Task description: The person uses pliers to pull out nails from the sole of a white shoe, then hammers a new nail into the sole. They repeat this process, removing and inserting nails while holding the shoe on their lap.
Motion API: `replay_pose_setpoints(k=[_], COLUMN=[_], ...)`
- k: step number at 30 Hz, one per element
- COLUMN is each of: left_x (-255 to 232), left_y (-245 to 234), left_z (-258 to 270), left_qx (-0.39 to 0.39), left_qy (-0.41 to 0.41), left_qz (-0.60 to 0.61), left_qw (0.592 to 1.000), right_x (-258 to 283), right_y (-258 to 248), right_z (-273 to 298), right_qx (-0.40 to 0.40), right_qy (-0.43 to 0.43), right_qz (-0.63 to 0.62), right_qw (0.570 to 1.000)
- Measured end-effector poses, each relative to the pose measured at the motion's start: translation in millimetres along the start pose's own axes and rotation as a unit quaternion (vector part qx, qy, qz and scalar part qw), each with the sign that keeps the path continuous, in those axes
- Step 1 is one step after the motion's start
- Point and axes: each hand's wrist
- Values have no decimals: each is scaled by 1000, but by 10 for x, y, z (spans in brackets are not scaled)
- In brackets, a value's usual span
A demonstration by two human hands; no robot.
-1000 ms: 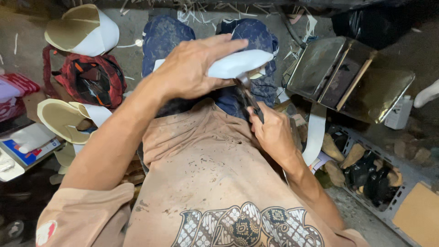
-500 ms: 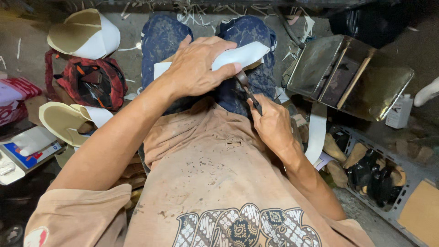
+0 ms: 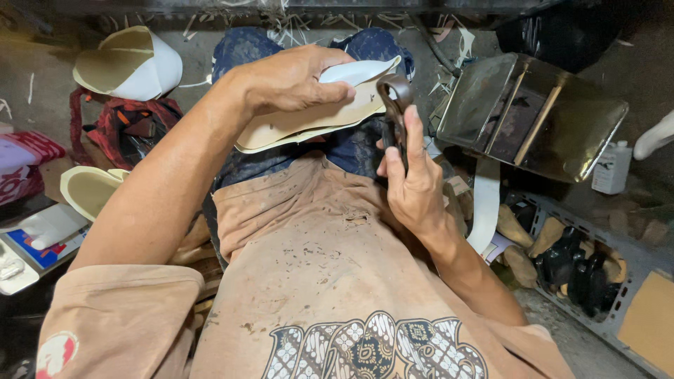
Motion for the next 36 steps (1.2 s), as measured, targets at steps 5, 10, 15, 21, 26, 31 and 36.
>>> replay_pose_setpoints(k=[5,10,15,21,26,31,36], left_x=[170,131,116,-185,163,709,329], left_y=[-25,-29,-34,232,778,1401,1174], left_z=[-53,-54,-54,317,642,612,754], left_qx=[21,8,9,-281,-496,-564,-601], left_qy=[67,45,28,206,292,207,170], left_qz=[10,2,6,48,195,273,15], left_qw=[997,999,1000,936,794,751,781], right_x=[-212,-198,-315,143,126,211,501], right_y=[108,156,312,-195,-306,-148,-134], right_z=[-132,-186,-138,-102,-26,-115,-264], right_qx=[26,58,77,-65,-1,229,326], right_qy=[9,-2,13,91,161,207,119], right_qz=[44,104,165,-39,-121,-91,7], right_qw=[999,993,983,993,980,947,938])
Point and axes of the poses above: each hand's wrist, its own z-axis away from the middle knuckle, its own y-axis out of the palm, x = y × z, and after that the axes turned 13 degrees about x, right-handed
